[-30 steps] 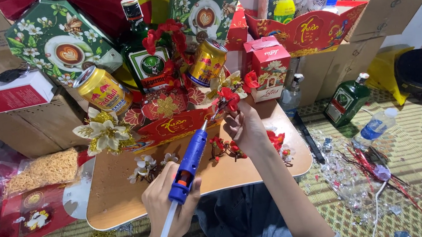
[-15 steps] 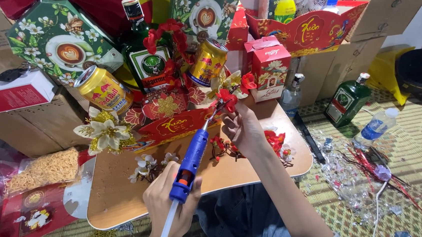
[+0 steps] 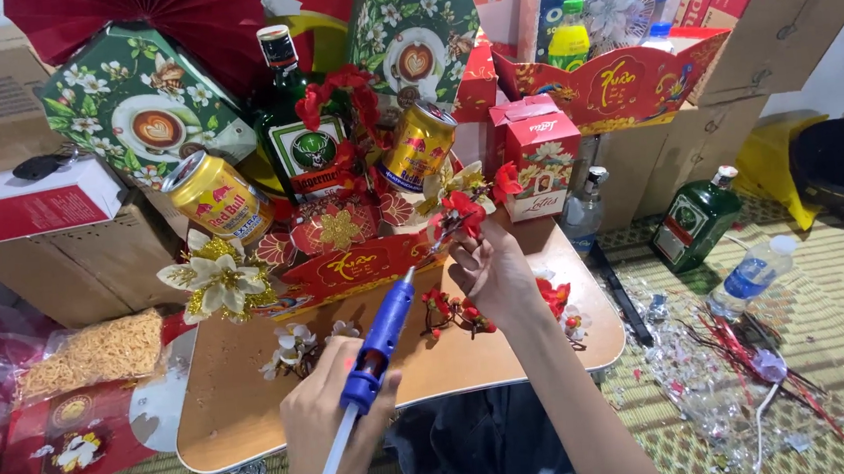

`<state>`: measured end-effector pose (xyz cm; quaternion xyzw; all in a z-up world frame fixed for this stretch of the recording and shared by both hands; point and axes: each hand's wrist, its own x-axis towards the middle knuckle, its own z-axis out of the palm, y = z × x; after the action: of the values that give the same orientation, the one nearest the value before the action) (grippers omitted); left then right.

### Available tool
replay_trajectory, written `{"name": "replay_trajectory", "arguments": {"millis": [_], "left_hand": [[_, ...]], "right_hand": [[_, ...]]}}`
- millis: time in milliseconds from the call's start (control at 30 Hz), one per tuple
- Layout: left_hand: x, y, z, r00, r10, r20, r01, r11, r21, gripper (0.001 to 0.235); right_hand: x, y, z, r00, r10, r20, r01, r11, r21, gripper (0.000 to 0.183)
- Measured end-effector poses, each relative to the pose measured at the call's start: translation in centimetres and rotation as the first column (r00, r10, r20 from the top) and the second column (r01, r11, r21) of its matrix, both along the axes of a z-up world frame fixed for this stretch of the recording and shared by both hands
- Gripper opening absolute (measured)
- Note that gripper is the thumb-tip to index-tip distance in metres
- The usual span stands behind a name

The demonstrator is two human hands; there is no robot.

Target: The person decorates a gift basket by attaching artificial red flowers to a bottle and cans using a hot glue gun. They pick up flowers, apply glue, and press them onto the items within the basket.

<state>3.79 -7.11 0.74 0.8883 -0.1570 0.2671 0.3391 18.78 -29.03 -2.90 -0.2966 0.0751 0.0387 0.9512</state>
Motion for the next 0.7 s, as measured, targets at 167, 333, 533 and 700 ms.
{"name": "replay_trajectory", "arguments": {"millis": [167,333,533,700], "left_hand": [[0.7,4.0,-2.9,0.969,0.16,-0.19,-0.139,0.983,0.121,0.057],[0.3,10.4,-4.5,0.823,0.426,-0.376,-0.338,0.899,0.278,0.063],[0.5,17.2,-8.0,0.625,0.673,-0.396,-0.4,0.712,0.578,0.061],[1.9,17.4,-8.7,0.568,0.668,-0.481,-0.387,0.732,0.561,0.059]], "right_hand": [[0.2,-0.6,0.0,0.998,-0.048,0.038,0.046,0.998,0.052,0.031],[-0.3,-0.5,2.0,0.969,-0.111,0.222,0.172,0.944,-0.281,0.024],[-1.1,1.3,5.3,0.912,-0.137,0.386,0.301,0.864,-0.403,0.018],[-1.7,4.7,8.3,0.82,-0.088,0.566,0.45,0.711,-0.541,0.018]]}}
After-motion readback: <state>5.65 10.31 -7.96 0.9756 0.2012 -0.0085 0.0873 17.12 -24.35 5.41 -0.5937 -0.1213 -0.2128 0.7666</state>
